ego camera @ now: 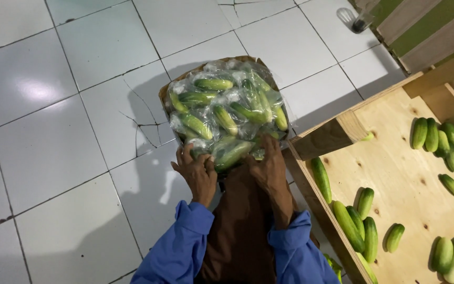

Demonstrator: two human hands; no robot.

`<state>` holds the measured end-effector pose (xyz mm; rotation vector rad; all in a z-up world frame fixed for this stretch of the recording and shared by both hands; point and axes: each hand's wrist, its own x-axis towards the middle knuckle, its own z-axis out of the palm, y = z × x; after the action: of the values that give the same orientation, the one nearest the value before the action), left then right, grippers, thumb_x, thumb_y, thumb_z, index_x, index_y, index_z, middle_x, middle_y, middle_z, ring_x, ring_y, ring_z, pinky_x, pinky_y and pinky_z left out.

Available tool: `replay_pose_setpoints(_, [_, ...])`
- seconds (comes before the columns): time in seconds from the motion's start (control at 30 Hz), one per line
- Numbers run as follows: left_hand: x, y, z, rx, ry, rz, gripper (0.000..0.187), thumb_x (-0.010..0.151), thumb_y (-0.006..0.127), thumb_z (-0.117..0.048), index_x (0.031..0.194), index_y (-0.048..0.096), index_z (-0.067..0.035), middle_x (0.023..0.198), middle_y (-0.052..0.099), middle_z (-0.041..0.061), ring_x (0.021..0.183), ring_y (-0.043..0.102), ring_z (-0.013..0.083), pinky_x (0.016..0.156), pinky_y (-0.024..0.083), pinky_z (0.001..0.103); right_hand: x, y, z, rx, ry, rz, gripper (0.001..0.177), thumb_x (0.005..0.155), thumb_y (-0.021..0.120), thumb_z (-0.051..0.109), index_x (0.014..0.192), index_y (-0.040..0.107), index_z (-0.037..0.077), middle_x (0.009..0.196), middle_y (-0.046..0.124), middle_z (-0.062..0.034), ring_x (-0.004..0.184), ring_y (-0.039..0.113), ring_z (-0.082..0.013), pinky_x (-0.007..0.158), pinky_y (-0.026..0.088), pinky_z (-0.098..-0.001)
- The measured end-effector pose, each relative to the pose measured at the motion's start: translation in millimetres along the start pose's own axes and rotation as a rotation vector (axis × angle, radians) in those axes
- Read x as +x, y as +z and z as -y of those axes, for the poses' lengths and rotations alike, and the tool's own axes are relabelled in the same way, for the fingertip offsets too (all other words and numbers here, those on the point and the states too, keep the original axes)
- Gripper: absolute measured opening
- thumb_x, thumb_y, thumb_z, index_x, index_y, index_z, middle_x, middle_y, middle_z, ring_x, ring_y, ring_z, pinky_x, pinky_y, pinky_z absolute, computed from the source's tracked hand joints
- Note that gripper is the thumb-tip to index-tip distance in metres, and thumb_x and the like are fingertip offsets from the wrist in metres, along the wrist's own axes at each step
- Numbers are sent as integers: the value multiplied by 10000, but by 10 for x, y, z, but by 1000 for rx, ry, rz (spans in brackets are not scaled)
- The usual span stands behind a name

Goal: The person picks up cucumbers from a crate, places them into small plastic bags, and then puts the bagged cucumbers into a larger plastic bag by hand.

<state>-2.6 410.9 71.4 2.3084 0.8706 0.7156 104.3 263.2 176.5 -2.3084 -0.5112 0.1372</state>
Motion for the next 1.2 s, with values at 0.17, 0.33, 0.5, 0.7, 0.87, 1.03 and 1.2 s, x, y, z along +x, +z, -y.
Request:
replay_pose_setpoints(0.17, [-12,-39,-78,-35,-24,-30,165,1000,639,-202,932,765,-121,1515,371,114,1479,218,467,1099,62,834,64,253,-261,-54,29,21,380,804,801,243,1178,734,222,1002,666,-44,890,734,-299,723,597,-437])
replay_pose_setpoints(0.33, [-20,23,-44,-135,-75,-81,200,895,763,-122,1051,640,-146,1478,397,71,1444,336,420,1126,135,826,76,146,-127,-50,53,69,423,852,722,174,1275,713,190,933,709,-154,906,736,-395,756,604,-525])
replay_pose_setpoints(0.5, [-9,-78,-102,-30,18,-100,63,905,785,-166,882,728,-154,1447,493,62,1440,371,420,1102,140,822,70,177,-125,-82,106,84,353,860,728,223,1211,700,203,927,741,-126,901,746,-380,755,600,-531])
replay_pose_setpoints(0.7, [-17,-35,-27,38,57,-106,51,928,768,-244,902,774,-200,1465,536,72,1440,405,423,1096,169,809,79,255,-308,-107,31,34,243,923,694,278,1151,747,214,960,747,-95,878,749,-343,744,608,-495])
replay_pose_setpoints(0.87, [-35,58,232,142,123,-43,111,968,720,-348,936,760,-250,1478,543,61,1434,429,377,1049,245,801,81,265,-425,-347,-283,71,274,907,672,235,1131,767,109,987,753,-193,886,731,-434,704,621,-532])
replay_pose_setpoints(1.03, [-30,27,434,185,225,-156,120,865,774,-192,955,744,-266,1450,568,60,1431,446,346,1118,218,627,-63,388,-362,-31,-87,-396,392,996,600,383,1211,678,64,895,680,-197,795,704,-431,655,557,-542])
replay_pose_setpoints(1.2, [-24,-181,-49,-129,336,-164,169,928,727,-10,1051,787,-108,1405,585,101,1354,502,369,1096,379,535,-165,442,-358,24,-55,-598,212,986,611,302,1098,681,136,860,656,-99,787,707,-355,616,572,-438])
